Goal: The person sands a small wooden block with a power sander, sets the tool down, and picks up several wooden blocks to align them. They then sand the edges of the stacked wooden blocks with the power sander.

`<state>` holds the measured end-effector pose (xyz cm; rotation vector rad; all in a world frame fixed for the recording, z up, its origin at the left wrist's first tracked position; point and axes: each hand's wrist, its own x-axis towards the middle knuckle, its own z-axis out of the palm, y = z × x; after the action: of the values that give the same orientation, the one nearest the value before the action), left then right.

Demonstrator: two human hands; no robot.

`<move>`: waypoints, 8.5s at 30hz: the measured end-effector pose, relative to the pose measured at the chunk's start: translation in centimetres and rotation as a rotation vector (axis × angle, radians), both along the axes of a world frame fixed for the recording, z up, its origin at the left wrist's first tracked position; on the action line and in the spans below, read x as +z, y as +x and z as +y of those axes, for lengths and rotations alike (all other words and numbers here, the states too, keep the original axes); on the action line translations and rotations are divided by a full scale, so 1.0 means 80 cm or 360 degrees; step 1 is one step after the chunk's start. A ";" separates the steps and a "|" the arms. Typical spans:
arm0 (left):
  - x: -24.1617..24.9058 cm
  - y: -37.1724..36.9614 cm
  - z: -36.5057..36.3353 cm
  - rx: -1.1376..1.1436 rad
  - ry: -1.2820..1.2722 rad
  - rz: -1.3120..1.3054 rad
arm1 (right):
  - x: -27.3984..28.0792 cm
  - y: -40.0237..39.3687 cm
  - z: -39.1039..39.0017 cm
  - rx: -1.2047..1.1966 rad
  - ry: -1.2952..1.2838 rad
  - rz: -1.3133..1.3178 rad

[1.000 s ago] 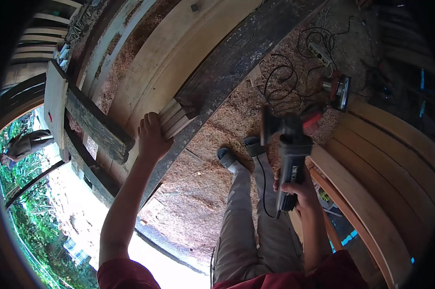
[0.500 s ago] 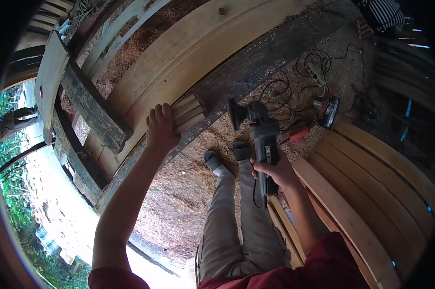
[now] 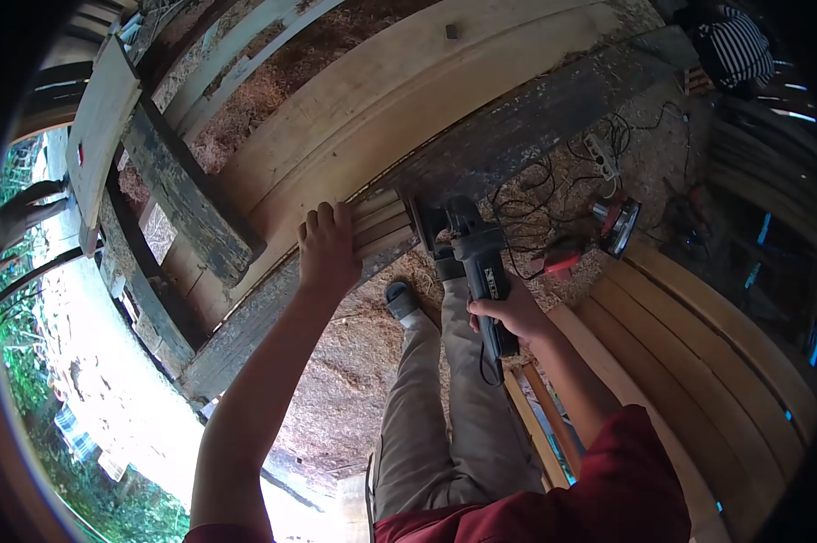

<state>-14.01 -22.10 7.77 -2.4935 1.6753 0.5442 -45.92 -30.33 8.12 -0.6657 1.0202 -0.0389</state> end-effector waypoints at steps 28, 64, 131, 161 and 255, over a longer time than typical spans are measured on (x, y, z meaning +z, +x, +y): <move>0.005 -0.001 0.002 0.0041 -0.0070 -0.0036 | -0.005 0.020 -0.058 0.0283 0.0020 0.0040; 0.008 -0.002 0.002 0.0006 -0.0085 -0.0105 | -0.006 0.016 -0.057 0.0339 -0.0045 0.0060; -0.048 -0.025 -0.001 0.0349 -0.0237 -0.0204 | -0.031 -0.021 -0.056 0.0421 -0.0038 0.0110; 0.004 -0.008 0.000 0.0125 -0.0063 -0.0066 | -0.005 0.020 -0.045 0.0256 -0.0108 0.0059; 0.002 -0.006 -0.001 0.0101 -0.0092 -0.0144 | -0.013 0.014 -0.044 0.0333 -0.0122 0.0078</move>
<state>-14.52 -22.19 7.93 -2.5771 1.6070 0.3874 -44.82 -33.89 7.12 -0.8442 0.9951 0.1221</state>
